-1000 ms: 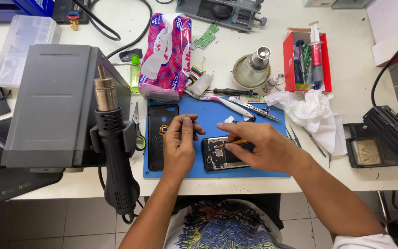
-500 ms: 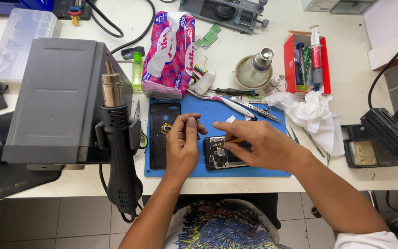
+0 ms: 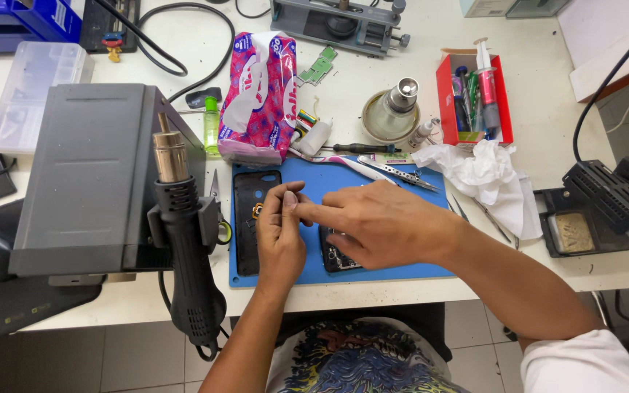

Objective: The person uses a small screwdriver to remove screws from a disassembled smartphone placed on a blue mat. They place the removed screws on the mat and continue unscrewing additional fasteners from the device's internal frame.

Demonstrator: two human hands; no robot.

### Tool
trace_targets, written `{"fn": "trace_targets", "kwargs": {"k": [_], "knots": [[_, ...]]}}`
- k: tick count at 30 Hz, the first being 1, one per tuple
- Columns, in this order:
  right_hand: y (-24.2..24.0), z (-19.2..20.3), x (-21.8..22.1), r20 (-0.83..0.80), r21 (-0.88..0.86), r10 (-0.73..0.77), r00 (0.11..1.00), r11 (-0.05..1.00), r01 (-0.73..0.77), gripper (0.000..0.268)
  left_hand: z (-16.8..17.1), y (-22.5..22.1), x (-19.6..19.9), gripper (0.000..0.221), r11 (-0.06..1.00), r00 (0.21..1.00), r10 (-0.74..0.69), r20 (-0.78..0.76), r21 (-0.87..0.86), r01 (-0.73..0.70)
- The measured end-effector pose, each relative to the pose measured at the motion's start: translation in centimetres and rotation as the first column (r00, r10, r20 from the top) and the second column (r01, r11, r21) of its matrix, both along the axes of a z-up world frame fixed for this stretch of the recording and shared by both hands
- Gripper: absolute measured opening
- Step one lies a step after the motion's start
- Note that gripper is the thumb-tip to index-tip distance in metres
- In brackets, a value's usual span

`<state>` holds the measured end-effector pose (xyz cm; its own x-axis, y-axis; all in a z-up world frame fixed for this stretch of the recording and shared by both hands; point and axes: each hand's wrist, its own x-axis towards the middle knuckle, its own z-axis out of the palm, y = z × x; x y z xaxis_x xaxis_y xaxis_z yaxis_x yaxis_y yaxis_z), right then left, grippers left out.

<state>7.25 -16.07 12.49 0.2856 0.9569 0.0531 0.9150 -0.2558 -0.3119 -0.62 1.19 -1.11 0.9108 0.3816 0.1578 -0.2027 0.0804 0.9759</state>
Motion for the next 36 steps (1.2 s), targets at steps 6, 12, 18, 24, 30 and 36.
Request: {"fn": "trace_targets", "kwargs": {"k": [6, 12, 18, 24, 30, 36], "knots": [[-0.7, -2.1, 0.6, -0.076, 0.087, -0.047, 0.996, 0.995, 0.054, 0.032, 0.5, -0.2, 0.0, 0.034, 0.998, 1.0, -0.007, 0.007, 0.064, 0.006], [-1.2, -2.2, 0.6, -0.17, 0.151, -0.04, 0.985, 0.986, 0.066, 0.034, -0.4, -0.1, 0.3, 0.035, 0.999, 1.0, -0.018, -0.006, 0.05, 0.018], [-1.5, -2.7, 0.7, -0.031, 0.251, 0.004, 1.0, 0.968, 0.004, 0.014, 0.1, -0.2, 0.2, 0.035, 0.997, 0.999, -0.024, -0.021, 0.069, 0.026], [-1.8, -4.4, 1.2, -0.04, 0.277, 0.043, 0.998, 0.96, -0.03, 0.012, 0.5, -0.3, 0.2, 0.034, 0.998, 0.999, -0.016, -0.028, 0.067, 0.018], [-2.2, -4.7, 0.8, -0.143, 0.318, 0.07, 0.987, 0.948, -0.021, 0.013, 0.7, -0.5, 0.2, 0.034, 0.997, 1.0, -0.012, -0.027, 0.077, 0.014], [-2.1, -6.1, 0.7, -0.152, 0.352, 0.008, 0.988, 0.935, 0.047, 0.021, 0.9, -0.6, 0.3, 0.034, 0.995, 1.0, -0.005, -0.031, 0.099, 0.008]]}}
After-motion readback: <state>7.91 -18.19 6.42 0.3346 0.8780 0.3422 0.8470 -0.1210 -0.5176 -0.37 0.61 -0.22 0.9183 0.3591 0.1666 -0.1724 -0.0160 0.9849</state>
